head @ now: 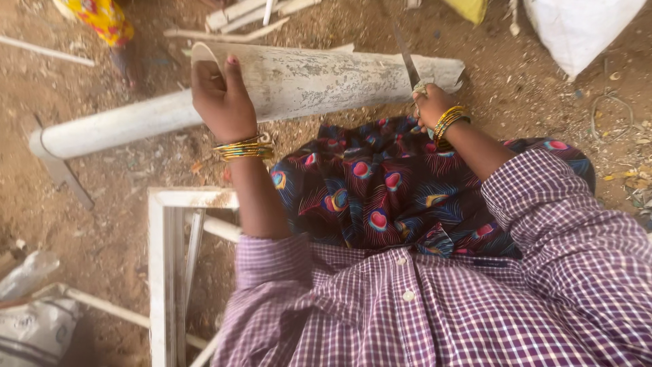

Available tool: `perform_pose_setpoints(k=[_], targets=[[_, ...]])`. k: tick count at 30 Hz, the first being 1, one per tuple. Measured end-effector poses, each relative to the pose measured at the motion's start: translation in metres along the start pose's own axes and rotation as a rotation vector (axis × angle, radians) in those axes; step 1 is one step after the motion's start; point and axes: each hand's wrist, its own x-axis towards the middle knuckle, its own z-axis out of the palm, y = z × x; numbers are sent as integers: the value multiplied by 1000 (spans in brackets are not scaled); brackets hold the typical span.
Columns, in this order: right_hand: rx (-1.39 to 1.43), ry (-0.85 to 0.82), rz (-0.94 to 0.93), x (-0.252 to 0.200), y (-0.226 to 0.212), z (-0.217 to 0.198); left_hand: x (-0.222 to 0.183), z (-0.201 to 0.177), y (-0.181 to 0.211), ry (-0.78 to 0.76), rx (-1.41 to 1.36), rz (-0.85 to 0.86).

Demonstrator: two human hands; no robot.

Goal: The person uses a knife to scrape and cut a large white PVC pipe by hand while holding it across their lap. They repeatedly apply the blade to the surface of the pipe to remove material and shape the end.

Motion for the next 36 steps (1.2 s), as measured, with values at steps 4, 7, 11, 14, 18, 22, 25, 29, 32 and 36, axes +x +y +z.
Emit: perform_pose_setpoints(k=[4, 7, 11, 14, 18, 22, 25, 29, 32, 36], targets=[[-241, 110, -154, -6, -8, 29, -7, 5, -11, 240, 306, 26], [-398, 180, -444, -18, -15, 61, -7, 2, -20, 316, 321, 96], [-300, 201, -599, -18, -4, 92, -8, -11, -24, 367, 440, 272], [-422, 153, -542, 3, 24, 73, -17, -15, -25, 406, 321, 115], [-483, 235, -344, 28, 42, 62, -20, -10, -24, 445, 399, 113], [-399, 132, -432, 25, 40, 83, -21, 2, -22, 483, 431, 94], [-391, 118, -541, 18, 46, 92, -24, 5, -18, 476, 663, -42], [-496, 182, -294, 41, 56, 76, -27, 13, -8, 491, 705, -202], [-464, 304, -431, 58, 56, 72, -27, 20, -4, 415, 695, -190], [-388, 68, -394, 49, 56, 91, -27, 27, -14, 441, 760, -169]])
